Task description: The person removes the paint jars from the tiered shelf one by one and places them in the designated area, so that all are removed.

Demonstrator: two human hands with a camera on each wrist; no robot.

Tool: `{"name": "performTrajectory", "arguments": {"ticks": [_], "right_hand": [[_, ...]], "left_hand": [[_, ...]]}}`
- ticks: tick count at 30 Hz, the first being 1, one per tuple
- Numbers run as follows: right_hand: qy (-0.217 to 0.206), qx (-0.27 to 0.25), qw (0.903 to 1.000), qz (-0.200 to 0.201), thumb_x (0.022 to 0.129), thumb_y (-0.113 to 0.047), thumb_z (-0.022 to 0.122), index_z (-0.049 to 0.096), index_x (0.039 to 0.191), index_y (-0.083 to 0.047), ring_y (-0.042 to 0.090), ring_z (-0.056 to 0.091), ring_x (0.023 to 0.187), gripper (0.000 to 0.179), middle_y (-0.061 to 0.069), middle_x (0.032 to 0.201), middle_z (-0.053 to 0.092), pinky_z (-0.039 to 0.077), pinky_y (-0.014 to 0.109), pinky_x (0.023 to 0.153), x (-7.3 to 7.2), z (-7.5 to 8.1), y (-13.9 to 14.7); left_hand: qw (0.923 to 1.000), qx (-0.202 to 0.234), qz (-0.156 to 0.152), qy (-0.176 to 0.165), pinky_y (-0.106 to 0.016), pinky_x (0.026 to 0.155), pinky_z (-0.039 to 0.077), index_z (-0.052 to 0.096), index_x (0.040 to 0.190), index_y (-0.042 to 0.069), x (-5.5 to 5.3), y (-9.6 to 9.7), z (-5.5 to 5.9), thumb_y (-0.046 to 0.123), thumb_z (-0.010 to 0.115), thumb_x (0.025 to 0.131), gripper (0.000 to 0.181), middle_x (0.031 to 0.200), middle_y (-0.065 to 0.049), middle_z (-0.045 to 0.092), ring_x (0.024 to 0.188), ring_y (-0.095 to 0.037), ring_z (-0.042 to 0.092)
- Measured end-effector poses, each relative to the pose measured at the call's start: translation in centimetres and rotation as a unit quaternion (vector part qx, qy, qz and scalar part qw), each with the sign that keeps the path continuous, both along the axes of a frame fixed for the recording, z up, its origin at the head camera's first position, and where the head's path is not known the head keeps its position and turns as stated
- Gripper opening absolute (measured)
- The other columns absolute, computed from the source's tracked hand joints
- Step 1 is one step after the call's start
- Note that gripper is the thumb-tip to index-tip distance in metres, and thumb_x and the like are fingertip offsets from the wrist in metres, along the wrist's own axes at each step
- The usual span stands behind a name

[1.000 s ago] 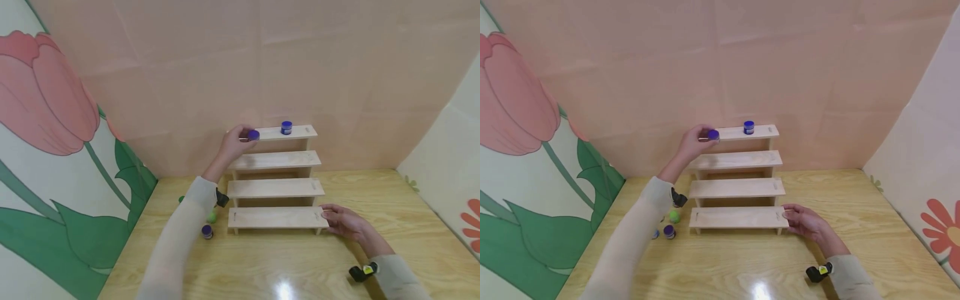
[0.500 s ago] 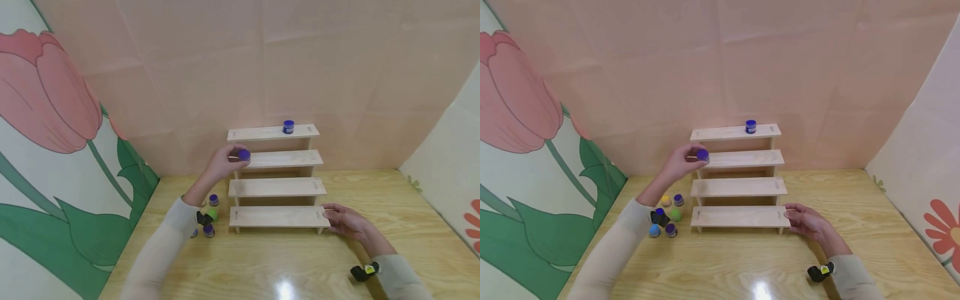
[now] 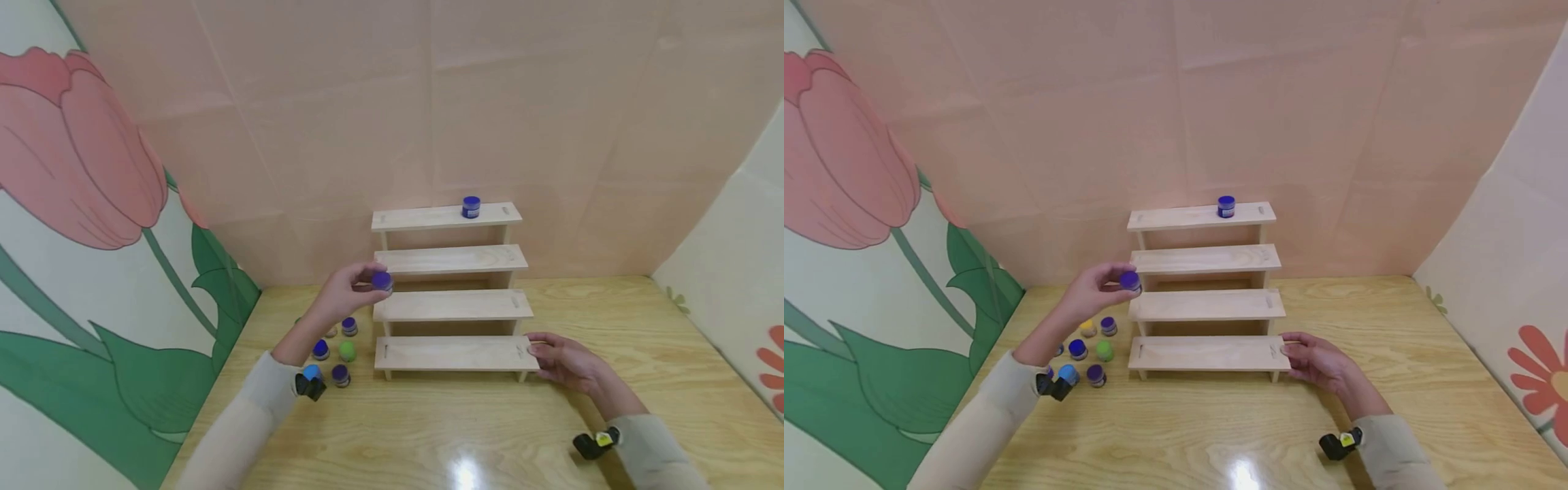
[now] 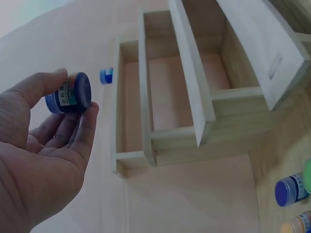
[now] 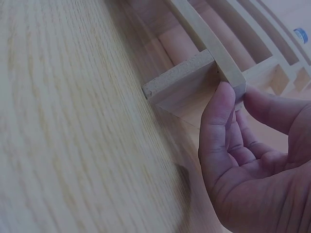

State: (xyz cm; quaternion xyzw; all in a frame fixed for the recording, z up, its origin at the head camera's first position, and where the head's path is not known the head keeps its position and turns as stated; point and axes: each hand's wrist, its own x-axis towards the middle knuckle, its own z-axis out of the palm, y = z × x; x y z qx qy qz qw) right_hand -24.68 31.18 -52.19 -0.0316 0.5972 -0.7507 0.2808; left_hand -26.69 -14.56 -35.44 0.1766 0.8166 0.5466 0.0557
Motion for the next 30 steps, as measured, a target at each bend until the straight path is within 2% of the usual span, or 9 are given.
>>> {"name": "performTrajectory", "arguments": {"ticks": [6,9,13,19,24,30], "right_hand": [[-0.003,0.005,1.0,-0.004,0.105,-0.009,0.052,0.061,0.114,-0.027,0.01,0.069,0.09,0.022,-0.005,0.102,0.072,0.06,0.027,0.077,0.0,0.1,-0.1],[-0.005,0.007,0.9999,-0.006,0.105,-0.009,0.052,0.061,0.114,-0.027,0.01,0.069,0.091,0.022,-0.005,0.102,0.071,0.06,0.027,0.077,0.0,0.2,-0.1],[-0.006,0.006,1.0,-0.005,0.105,-0.009,0.053,0.06,0.115,-0.027,0.01,0.069,0.092,0.021,-0.005,0.103,0.071,0.06,0.027,0.078,0.0,0.2,-0.1],[-0.006,0.002,1.0,-0.005,0.105,-0.008,0.053,0.06,0.114,-0.027,0.01,0.069,0.091,0.022,-0.004,0.102,0.071,0.06,0.027,0.078,0.0,0.2,-0.1],[-0.006,0.001,1.0,-0.003,0.104,-0.008,0.054,0.06,0.114,-0.026,0.01,0.069,0.091,0.022,-0.004,0.103,0.071,0.061,0.028,0.078,0.0,0.2,-0.1],[-0.008,-0.001,1.0,-0.005,0.105,-0.008,0.053,0.061,0.114,-0.026,0.01,0.069,0.09,0.022,-0.004,0.102,0.071,0.061,0.027,0.078,0.0,0.3,-0.2]], "left_hand": [[0.9999,-0.012,0.002,-0.008,-0.035,0.093,0.059,0.063,0.132,0.008,1.2,-1.7,-0.9,0.015,0.078,0.091,0.044,0.125,-0.012,0.065,0.116,-0.029,0.066],[0.9996,-0.017,0.009,-0.021,-0.034,0.089,0.06,0.063,0.131,0.009,2.0,-2.7,-1.4,0.015,0.078,0.09,0.043,0.124,-0.012,0.066,0.115,-0.029,0.067],[0.9992,-0.016,0.007,-0.036,-0.034,0.086,0.061,0.061,0.132,0.005,2.7,-3.9,-2.4,0.012,0.078,0.09,0.045,0.123,-0.013,0.066,0.114,-0.03,0.067],[0.9986,-0.043,-0.006,-0.029,-0.033,0.09,0.06,0.061,0.132,0.006,4.0,-5.1,-4.0,0.014,0.076,0.092,0.043,0.126,-0.013,0.064,0.117,-0.031,0.065],[0.9982,-0.046,-0.018,-0.034,-0.032,0.091,0.06,0.061,0.13,0.002,5.0,-5.7,-5.6,0.011,0.076,0.091,0.043,0.132,-0.019,0.061,0.119,-0.035,0.063],[0.9975,-0.059,-0.002,-0.04,-0.035,0.093,0.059,0.063,0.127,0.005,6.1,-6.6,-7.0,0.013,0.078,0.09,0.041,0.124,-0.015,0.065,0.117,-0.034,0.064]]}}
